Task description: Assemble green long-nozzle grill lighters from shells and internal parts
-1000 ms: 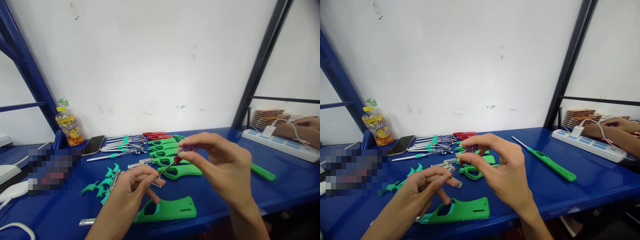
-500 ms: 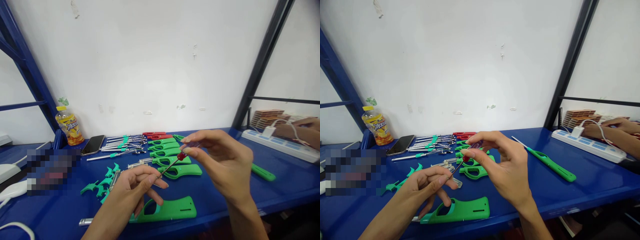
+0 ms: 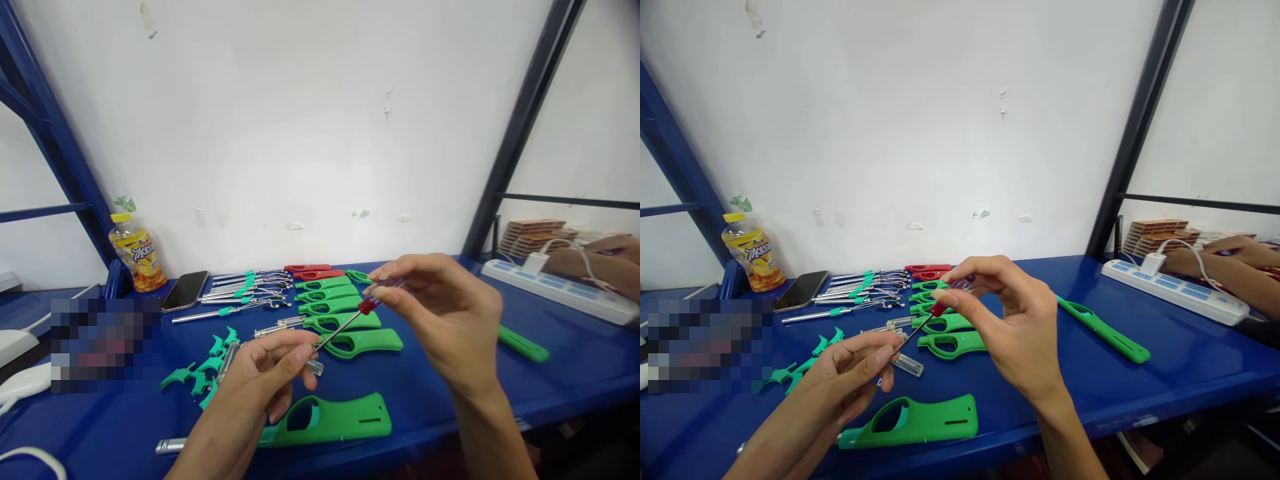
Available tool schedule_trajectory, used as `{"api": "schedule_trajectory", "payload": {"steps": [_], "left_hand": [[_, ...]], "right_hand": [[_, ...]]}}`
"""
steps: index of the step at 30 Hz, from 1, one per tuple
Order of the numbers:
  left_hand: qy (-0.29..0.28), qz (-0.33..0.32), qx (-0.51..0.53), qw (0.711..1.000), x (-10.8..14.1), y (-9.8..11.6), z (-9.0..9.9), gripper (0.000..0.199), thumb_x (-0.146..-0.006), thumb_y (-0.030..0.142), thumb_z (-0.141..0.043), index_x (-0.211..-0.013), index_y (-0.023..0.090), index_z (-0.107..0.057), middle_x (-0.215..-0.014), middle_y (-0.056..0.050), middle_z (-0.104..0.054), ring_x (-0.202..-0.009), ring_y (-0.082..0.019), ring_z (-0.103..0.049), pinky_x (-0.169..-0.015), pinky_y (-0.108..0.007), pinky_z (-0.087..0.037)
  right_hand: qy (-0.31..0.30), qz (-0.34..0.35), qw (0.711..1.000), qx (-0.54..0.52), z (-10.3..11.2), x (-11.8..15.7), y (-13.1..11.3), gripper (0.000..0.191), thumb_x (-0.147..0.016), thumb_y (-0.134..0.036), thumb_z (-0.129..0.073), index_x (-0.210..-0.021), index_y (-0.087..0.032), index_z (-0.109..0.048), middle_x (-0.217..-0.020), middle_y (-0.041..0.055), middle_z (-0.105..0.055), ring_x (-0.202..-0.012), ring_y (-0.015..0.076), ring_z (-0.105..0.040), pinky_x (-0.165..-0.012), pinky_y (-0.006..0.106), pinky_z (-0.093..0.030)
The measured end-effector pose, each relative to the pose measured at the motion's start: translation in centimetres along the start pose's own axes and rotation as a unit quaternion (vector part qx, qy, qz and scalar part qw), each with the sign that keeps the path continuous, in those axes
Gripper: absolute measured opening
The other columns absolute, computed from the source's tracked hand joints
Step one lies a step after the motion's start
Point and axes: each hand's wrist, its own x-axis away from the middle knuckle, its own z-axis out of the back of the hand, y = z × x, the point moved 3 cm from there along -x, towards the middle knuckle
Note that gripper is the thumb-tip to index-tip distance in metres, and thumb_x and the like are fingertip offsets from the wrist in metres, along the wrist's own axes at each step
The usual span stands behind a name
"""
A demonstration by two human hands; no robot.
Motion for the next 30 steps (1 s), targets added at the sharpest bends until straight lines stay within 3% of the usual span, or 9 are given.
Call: {"api": "schedule_trajectory", "payload": {"steps": [13,22,27,30], "left_hand": [[0.011,0.018,0.027,0.999,0.40,-0.01,0.05,0.058,-0.072,0.064,-0.093,-0.106,0.018,-0.080,-0.071,-0.003,-0.073,-0.044,-0.001,-0.030,-0.043,-0.015,-0.019],[0.009,0.005,0.010,1.000,0.05,-0.51,0.06,0.052,-0.077,0.057,-0.093,-0.112,0.021,-0.077,-0.073,0.000,-0.072,-0.045,-0.002,-0.043,-0.041,-0.013,-0.021],[0.032,-0.032,-0.037,0.998,-0.02,-0.08,0.05,0.048,-0.076,0.056,-0.091,-0.106,0.021,-0.080,-0.069,0.001,-0.071,-0.043,-0.002,-0.035,-0.042,-0.015,-0.024],[0.055,-0.067,-0.079,0.993,-0.21,-0.08,0.23,0.043,-0.078,0.056,-0.089,-0.102,0.022,-0.082,-0.069,0.000,-0.072,-0.047,-0.007,-0.047,-0.044,-0.018,-0.031]], "right_hand": [[0.007,0.005,1.000,-0.006,0.03,0.00,-0.21,0.016,-0.090,-0.018,-0.088,-0.100,-0.027,-0.079,-0.089,-0.0061,-0.080,-0.076,0.0103,-0.080,-0.070,0.020,-0.065],[-0.004,0.002,1.000,-0.009,-0.17,-0.08,-0.12,0.016,-0.090,-0.016,-0.086,-0.100,-0.027,-0.080,-0.089,-0.0057,-0.081,-0.077,0.0121,-0.081,-0.071,0.022,-0.067],[0.000,-0.001,1.000,0.002,-0.09,-0.01,-0.18,0.016,-0.090,-0.017,-0.086,-0.101,-0.028,-0.081,-0.091,-0.0059,-0.081,-0.076,0.0109,-0.079,-0.071,0.021,-0.066],[0.000,0.002,1.000,0.015,-0.06,-0.08,-0.16,0.017,-0.091,-0.016,-0.086,-0.102,-0.028,-0.081,-0.092,-0.0057,-0.082,-0.076,0.0105,-0.078,-0.072,0.021,-0.065]]}}
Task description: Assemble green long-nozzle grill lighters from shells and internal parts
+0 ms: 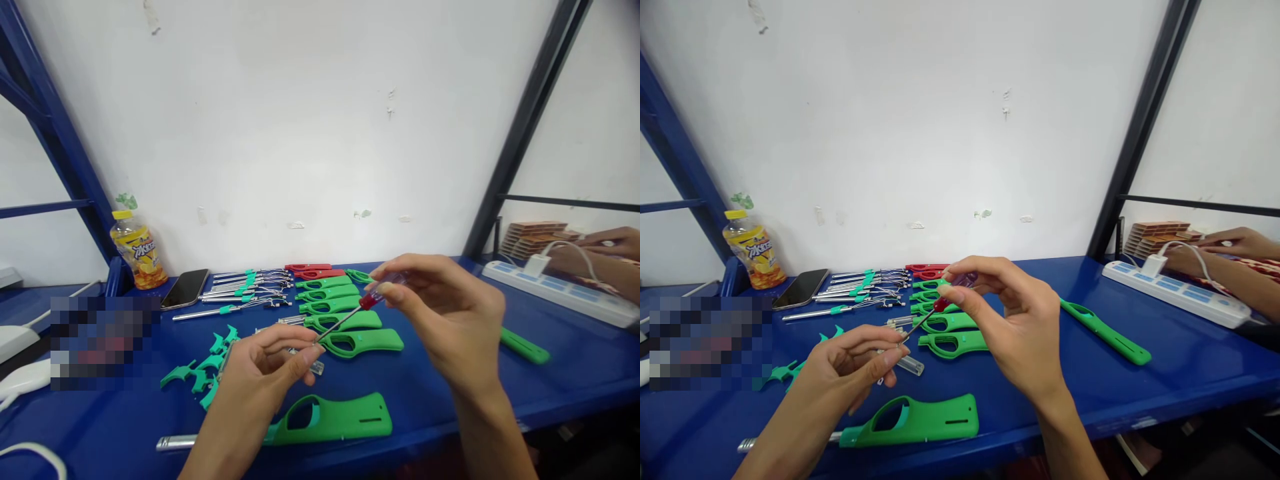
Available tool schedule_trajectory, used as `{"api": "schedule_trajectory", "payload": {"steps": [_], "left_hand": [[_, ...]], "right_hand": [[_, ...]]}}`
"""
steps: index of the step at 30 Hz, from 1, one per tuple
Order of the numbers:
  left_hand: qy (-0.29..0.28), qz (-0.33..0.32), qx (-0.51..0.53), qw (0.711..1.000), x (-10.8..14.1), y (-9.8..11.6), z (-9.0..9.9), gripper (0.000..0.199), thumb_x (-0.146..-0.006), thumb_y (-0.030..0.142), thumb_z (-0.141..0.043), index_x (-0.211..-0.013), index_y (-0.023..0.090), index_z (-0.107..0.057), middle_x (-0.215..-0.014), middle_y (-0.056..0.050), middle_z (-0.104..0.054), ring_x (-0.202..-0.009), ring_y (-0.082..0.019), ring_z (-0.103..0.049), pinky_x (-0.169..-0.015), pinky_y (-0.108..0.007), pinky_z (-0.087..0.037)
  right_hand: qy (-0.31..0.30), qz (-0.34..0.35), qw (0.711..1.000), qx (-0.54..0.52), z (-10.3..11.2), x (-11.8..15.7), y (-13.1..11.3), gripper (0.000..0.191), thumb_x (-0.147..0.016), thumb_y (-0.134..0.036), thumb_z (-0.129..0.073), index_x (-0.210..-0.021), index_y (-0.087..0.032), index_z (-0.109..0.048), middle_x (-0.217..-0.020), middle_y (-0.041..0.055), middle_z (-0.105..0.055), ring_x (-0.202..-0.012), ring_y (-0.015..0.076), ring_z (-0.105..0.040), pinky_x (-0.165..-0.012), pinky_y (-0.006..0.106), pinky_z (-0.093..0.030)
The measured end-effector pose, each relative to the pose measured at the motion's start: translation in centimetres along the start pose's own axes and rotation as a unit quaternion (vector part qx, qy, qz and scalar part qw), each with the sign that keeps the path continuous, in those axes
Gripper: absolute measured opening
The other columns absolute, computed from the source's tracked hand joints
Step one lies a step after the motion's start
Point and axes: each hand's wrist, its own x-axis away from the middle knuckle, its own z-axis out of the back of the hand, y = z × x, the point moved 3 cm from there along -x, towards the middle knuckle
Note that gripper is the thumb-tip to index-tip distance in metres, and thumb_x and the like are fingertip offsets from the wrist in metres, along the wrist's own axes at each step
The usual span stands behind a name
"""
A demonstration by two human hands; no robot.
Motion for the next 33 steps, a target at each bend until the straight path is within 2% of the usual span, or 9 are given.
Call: {"api": "schedule_trajectory", "payload": {"steps": [3,5,9,14,19,23,27,33], "left_hand": [[0.015,-0.050,-0.020,0.998,-0.1,0.0,0.0,0.034,-0.078,0.053,-0.089,-0.094,0.023,-0.084,-0.075,-0.003,-0.077,-0.062,-0.017,-0.065,-0.056,-0.024,-0.048],[0.032,-0.067,-0.045,0.996,-0.1,0.1,0.0,0.030,-0.078,0.052,-0.087,-0.090,0.024,-0.085,-0.074,-0.004,-0.078,-0.066,-0.020,-0.068,-0.061,-0.027,-0.052],[0.072,-0.073,-0.119,0.988,0.2,0.2,-0.1,0.026,-0.079,0.051,-0.083,-0.087,0.027,-0.086,-0.073,-0.003,-0.079,-0.064,-0.021,-0.067,-0.055,-0.028,-0.047],[0.094,-0.112,-0.177,0.973,0.6,-0.1,-0.2,0.022,-0.086,0.051,-0.079,-0.089,0.030,-0.085,-0.084,-0.001,-0.082,-0.062,-0.019,-0.064,-0.053,-0.028,-0.044],[0.078,-0.144,-0.226,0.960,0.8,-0.5,-0.5,0.021,-0.093,0.049,-0.075,-0.098,0.031,-0.084,-0.084,0.001,-0.081,-0.054,-0.015,-0.054,-0.052,-0.027,-0.044],[0.044,-0.171,-0.237,0.955,0.7,-0.6,-0.9,0.017,-0.095,0.039,-0.074,-0.109,0.033,-0.082,-0.082,0.004,-0.081,-0.054,-0.015,-0.055,-0.053,-0.026,-0.041],[0.031,-0.166,-0.229,0.959,0.6,-0.6,-1.2,0.013,-0.093,0.036,-0.075,-0.103,0.031,-0.083,-0.073,0.003,-0.078,-0.051,-0.015,-0.053,-0.050,-0.027,-0.037],[0.040,-0.170,-0.223,0.959,0.9,-0.4,-1.5,0.010,-0.092,0.034,-0.077,-0.096,0.031,-0.086,-0.063,0.003,-0.069,-0.047,-0.014,-0.046,-0.050,-0.027,-0.036]], "right_hand": [[-0.004,0.003,1.000,0.007,0.0,0.0,0.0,0.018,-0.091,-0.016,-0.085,-0.104,-0.029,-0.082,-0.093,-0.0052,-0.082,-0.075,0.0115,-0.077,-0.071,0.023,-0.065],[-0.009,0.004,1.000,0.004,-0.1,0.0,0.0,0.019,-0.092,-0.016,-0.084,-0.104,-0.030,-0.082,-0.094,-0.0057,-0.083,-0.075,0.0111,-0.076,-0.071,0.023,-0.064],[-0.025,-0.002,1.000,-0.009,-0.2,0.2,0.1,0.020,-0.093,-0.017,-0.084,-0.105,-0.032,-0.082,-0.096,-0.0073,-0.082,-0.076,0.0104,-0.078,-0.072,0.023,-0.064],[-0.051,0.004,0.999,-0.004,-0.2,0.4,0.2,0.023,-0.096,-0.017,-0.081,-0.110,-0.035,-0.082,-0.102,-0.0086,-0.083,-0.081,0.0103,-0.078,-0.076,0.023,-0.064],[-0.085,0.006,0.996,0.011,-0.1,0.3,0.0,0.033,-0.102,-0.014,-0.073,-0.121,-0.041,-0.080,-0.111,-0.0104,-0.084,-0.085,0.0082,-0.077,-0.077,0.020,-0.063],[-0.135,0.005,0.990,0.033,-0.2,0.3,-0.2,0.035,-0.106,-0.015,-0.066,-0.127,-0.039,-0.078,-0.117,-0.0062,-0.083,-0.083,0.0107,-0.077,-0.080,0.025,-0.066],[-0.164,0.005,0.986,0.025,-0.1,0.4,-0.3,0.036,-0.108,-0.017,-0.063,-0.133,-0.038,-0.076,-0.121,-0.0028,-0.082,-0.085,0.0142,-0.078,-0.081,0.031,-0.068],[-0.171,-0.008,0.985,0.022,-0.1,0.4,-0.3,0.034,-0.108,-0.017,-0.063,-0.131,-0.039,-0.076,-0.123,-0.0050,-0.081,-0.086,0.0112,-0.078,-0.082,0.025,-0.067]]}}
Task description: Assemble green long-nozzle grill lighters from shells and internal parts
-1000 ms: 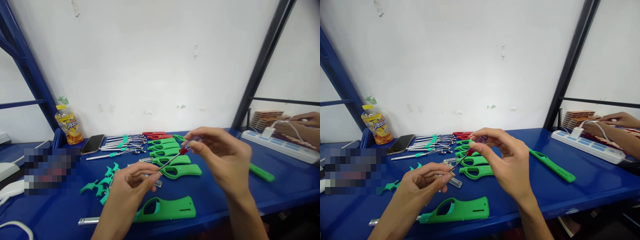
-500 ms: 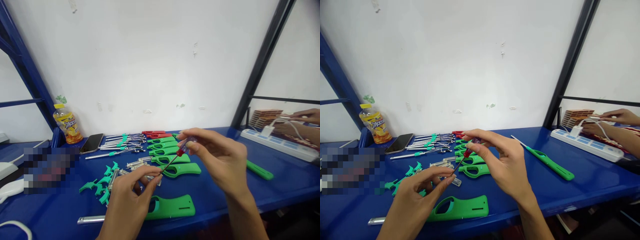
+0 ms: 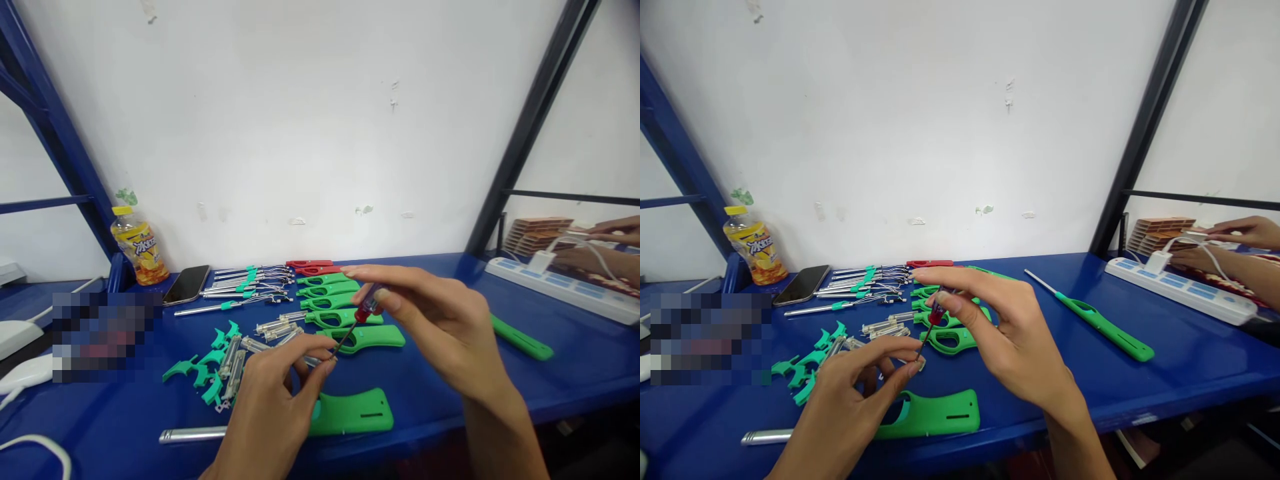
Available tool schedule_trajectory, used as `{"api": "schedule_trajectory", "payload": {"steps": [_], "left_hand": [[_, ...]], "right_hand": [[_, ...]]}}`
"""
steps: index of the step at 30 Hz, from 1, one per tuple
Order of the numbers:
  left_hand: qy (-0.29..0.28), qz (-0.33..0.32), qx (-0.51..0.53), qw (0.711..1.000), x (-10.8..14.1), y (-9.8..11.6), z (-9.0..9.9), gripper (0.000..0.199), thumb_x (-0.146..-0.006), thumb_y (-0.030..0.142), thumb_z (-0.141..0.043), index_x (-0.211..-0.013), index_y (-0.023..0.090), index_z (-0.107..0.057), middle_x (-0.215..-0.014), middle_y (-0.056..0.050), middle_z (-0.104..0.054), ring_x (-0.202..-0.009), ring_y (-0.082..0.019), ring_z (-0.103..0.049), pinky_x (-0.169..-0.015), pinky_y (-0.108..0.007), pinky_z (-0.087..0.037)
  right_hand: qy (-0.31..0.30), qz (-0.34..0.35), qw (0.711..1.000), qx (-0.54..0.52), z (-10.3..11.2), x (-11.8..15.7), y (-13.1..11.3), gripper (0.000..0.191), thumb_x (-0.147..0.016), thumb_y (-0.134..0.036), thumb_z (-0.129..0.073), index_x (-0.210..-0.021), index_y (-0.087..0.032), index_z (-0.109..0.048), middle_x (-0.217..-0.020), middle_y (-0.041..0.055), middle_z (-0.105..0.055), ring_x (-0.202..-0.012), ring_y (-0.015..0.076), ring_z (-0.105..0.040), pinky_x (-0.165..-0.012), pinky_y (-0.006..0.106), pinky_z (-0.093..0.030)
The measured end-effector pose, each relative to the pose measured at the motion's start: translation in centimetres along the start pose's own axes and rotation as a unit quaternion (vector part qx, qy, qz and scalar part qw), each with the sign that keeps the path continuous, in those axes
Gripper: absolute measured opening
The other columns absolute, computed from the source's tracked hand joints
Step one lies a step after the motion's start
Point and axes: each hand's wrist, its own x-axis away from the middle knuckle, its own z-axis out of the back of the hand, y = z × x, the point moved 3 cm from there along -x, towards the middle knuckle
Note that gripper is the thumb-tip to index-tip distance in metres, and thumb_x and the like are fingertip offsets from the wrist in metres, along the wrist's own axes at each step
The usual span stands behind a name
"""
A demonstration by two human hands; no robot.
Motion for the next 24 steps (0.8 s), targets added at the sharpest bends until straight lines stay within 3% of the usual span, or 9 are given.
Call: {"api": "schedule_trajectory", "payload": {"steps": [4,9,15,18,22,24], "left_hand": [[-0.002,-0.005,0.022,1.000,0.0,0.1,-0.3,0.010,-0.091,0.035,-0.078,-0.092,0.030,-0.086,-0.059,0.003,-0.065,-0.046,-0.014,-0.044,-0.048,-0.026,-0.035],[0.001,0.007,0.038,0.999,0.0,0.3,-0.5,0.009,-0.089,0.036,-0.079,-0.091,0.030,-0.086,-0.059,0.002,-0.065,-0.047,-0.014,-0.046,-0.047,-0.025,-0.036],[-0.003,0.041,0.072,0.997,0.2,0.4,-0.8,0.012,-0.088,0.038,-0.079,-0.094,0.030,-0.086,-0.062,0.001,-0.067,-0.050,-0.016,-0.051,-0.050,-0.026,-0.040],[-0.001,0.037,0.067,0.997,0.4,0.3,-1.1,0.009,-0.088,0.035,-0.080,-0.093,0.031,-0.086,-0.069,0.000,-0.072,-0.052,-0.016,-0.053,-0.052,-0.027,-0.042],[-0.012,0.012,0.052,0.999,0.9,0.2,-1.9,0.009,-0.090,0.034,-0.079,-0.096,0.033,-0.085,-0.080,0.001,-0.077,-0.057,-0.016,-0.055,-0.058,-0.028,-0.047],[-0.014,0.001,0.053,0.998,1.3,0.2,-2.4,0.009,-0.090,0.034,-0.079,-0.097,0.034,-0.085,-0.084,0.001,-0.078,-0.059,-0.017,-0.057,-0.059,-0.028,-0.048]], "right_hand": [[0.016,-0.018,0.999,-0.040,0.1,0.1,0.0,0.028,-0.110,-0.020,-0.061,-0.126,-0.037,-0.075,-0.130,-0.0041,-0.079,-0.093,0.0121,-0.080,-0.082,0.025,-0.067],[0.006,-0.032,0.998,-0.062,0.3,0.1,0.0,0.019,-0.110,-0.021,-0.062,-0.117,-0.034,-0.075,-0.132,-0.0024,-0.079,-0.117,0.0178,-0.077,-0.086,0.025,-0.066],[0.011,-0.033,0.998,-0.053,0.5,0.3,-0.1,0.019,-0.107,-0.020,-0.066,-0.115,-0.033,-0.077,-0.130,-0.0034,-0.080,-0.092,0.0130,-0.081,-0.082,0.024,-0.068],[0.019,-0.018,1.000,-0.003,1.0,0.3,-0.5,0.021,-0.104,-0.019,-0.071,-0.115,-0.035,-0.079,-0.122,-0.0048,-0.082,-0.099,0.0155,-0.081,-0.084,0.025,-0.068],[-0.050,0.014,0.997,0.065,1.5,0.4,-1.7,0.031,-0.103,-0.017,-0.070,-0.128,-0.034,-0.077,-0.133,-0.0032,-0.079,-0.124,0.0198,-0.073,-0.100,0.030,-0.063],[-0.094,0.026,0.992,0.075,1.7,0.4,-2.4,0.034,-0.105,-0.013,-0.064,-0.132,-0.031,-0.076,-0.133,-0.0019,-0.077,-0.123,0.0169,-0.072,-0.100,0.027,-0.061]]}}
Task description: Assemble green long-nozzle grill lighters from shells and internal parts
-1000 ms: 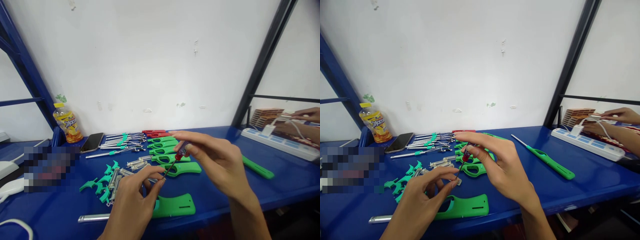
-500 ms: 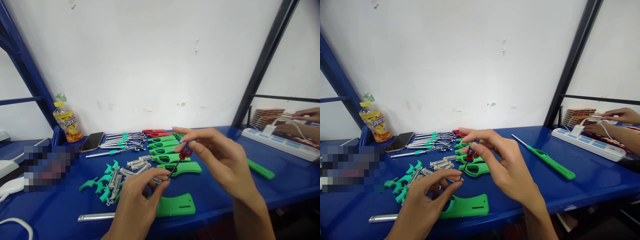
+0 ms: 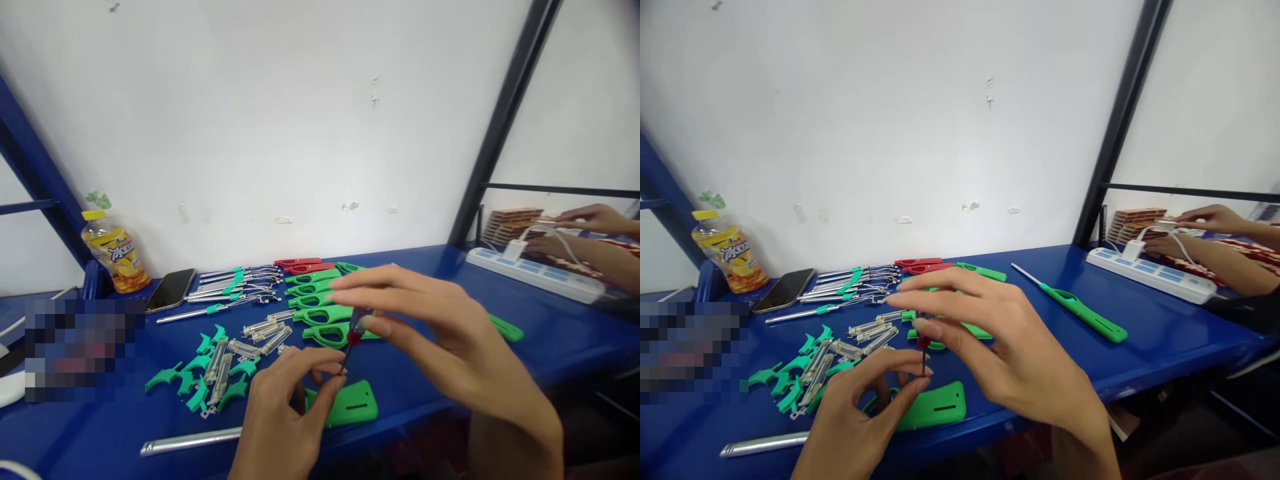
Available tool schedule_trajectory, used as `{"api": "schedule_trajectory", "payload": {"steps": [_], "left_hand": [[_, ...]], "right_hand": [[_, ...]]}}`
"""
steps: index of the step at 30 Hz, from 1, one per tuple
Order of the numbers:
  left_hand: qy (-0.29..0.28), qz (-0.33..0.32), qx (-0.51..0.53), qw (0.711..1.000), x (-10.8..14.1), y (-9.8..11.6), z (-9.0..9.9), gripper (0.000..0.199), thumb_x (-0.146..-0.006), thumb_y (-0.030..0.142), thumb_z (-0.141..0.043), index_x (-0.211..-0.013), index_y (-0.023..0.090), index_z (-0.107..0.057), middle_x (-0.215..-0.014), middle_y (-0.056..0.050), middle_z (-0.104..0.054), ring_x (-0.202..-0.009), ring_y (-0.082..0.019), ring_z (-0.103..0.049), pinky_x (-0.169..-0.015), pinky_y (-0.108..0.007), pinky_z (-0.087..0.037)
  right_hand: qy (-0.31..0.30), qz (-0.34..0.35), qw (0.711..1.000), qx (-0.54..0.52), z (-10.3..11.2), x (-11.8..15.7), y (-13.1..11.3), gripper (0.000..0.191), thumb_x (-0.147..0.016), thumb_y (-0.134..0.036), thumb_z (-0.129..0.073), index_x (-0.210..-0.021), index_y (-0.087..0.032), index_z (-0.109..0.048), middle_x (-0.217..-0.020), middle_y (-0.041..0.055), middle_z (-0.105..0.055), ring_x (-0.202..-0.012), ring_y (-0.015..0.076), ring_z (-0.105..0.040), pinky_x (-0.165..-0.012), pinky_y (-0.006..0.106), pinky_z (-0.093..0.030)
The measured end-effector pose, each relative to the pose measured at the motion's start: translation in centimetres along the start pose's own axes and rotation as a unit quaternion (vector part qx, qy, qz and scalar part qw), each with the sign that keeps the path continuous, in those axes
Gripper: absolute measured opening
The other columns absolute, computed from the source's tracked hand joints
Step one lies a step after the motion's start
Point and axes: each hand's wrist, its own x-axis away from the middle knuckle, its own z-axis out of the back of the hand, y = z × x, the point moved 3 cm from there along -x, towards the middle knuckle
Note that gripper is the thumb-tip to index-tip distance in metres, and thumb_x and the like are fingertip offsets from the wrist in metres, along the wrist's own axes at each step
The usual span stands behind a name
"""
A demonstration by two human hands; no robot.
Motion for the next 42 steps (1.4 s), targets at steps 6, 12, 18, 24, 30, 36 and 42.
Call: {"api": "schedule_trajectory", "payload": {"steps": [6,12,18,24,30,36,42], "left_hand": [[0.002,-0.033,0.012,0.999,0.3,0.1,-1.8,0.014,-0.090,0.026,-0.080,-0.100,0.035,-0.084,-0.087,0.002,-0.079,-0.070,-0.019,-0.066,-0.071,-0.030,-0.053],[-0.062,-0.031,0.048,0.996,-0.2,-0.2,-3.9,0.019,-0.090,0.022,-0.079,-0.105,0.035,-0.083,-0.094,0.001,-0.082,-0.088,-0.023,-0.078,-0.084,-0.032,-0.059],[-0.069,-0.045,-0.011,0.997,-0.2,-1.2,-4.4,0.024,-0.090,0.017,-0.077,-0.105,0.036,-0.081,-0.091,0.005,-0.083,-0.081,-0.021,-0.079,-0.079,-0.029,-0.061],[-0.072,-0.138,-0.069,0.985,-0.2,-2.0,-4.5,0.032,-0.092,0.011,-0.073,-0.112,0.036,-0.076,-0.094,0.008,-0.083,-0.080,-0.016,-0.079,-0.078,-0.024,-0.062],[-0.112,-0.199,-0.213,0.950,0.9,-2.6,-3.0,0.027,-0.094,0.026,-0.078,-0.120,0.035,-0.077,-0.119,0.000,-0.082,-0.106,-0.027,-0.079,-0.095,-0.041,-0.066],[-0.143,-0.166,-0.257,0.941,1.6,-3.3,-1.7,0.031,-0.092,0.026,-0.081,-0.121,0.038,-0.078,-0.119,0.003,-0.081,-0.106,-0.026,-0.080,-0.102,-0.045,-0.064],[-0.142,-0.122,-0.258,0.948,1.2,-3.9,-0.9,0.028,-0.095,0.029,-0.076,-0.123,0.033,-0.078,-0.119,-0.003,-0.079,-0.108,-0.029,-0.078,-0.098,-0.046,-0.064]], "right_hand": [[-0.030,0.006,0.999,0.010,0.9,0.7,-0.7,0.032,-0.107,-0.011,-0.061,-0.132,-0.027,-0.074,-0.114,-0.0044,-0.080,-0.102,0.0101,-0.073,-0.089,0.020,-0.058],[-0.074,-0.011,0.995,0.062,2.3,1.2,0.0,0.031,-0.108,-0.016,-0.061,-0.133,-0.029,-0.074,-0.118,-0.0044,-0.082,-0.105,0.0130,-0.077,-0.092,0.023,-0.059],[-0.115,-0.038,0.990,0.066,2.7,1.2,0.8,0.025,-0.107,-0.018,-0.063,-0.126,-0.026,-0.078,-0.118,-0.0029,-0.083,-0.108,0.0145,-0.078,-0.092,0.024,-0.058],[-0.138,-0.072,0.986,0.054,2.7,1.3,1.0,0.022,-0.107,-0.016,-0.065,-0.123,-0.018,-0.080,-0.117,-0.0006,-0.084,-0.106,0.0123,-0.078,-0.090,0.019,-0.054],[-0.136,-0.083,0.987,0.034,2.4,1.2,1.2,0.020,-0.106,-0.021,-0.069,-0.121,-0.022,-0.081,-0.109,-0.0041,-0.084,-0.099,0.0107,-0.077,-0.087,0.019,-0.053],[-0.133,-0.075,0.988,0.012,1.3,0.3,1.8,0.017,-0.105,-0.025,-0.070,-0.118,-0.023,-0.082,-0.102,-0.0038,-0.083,-0.092,0.0114,-0.076,-0.085,0.021,-0.053],[-0.098,-0.094,0.988,0.077,0.0,-0.7,3.2,0.012,-0.100,-0.037,-0.077,-0.101,-0.028,-0.085,-0.098,-0.0026,-0.076,-0.086,0.0126,-0.070,-0.080,0.024,-0.048]]}}
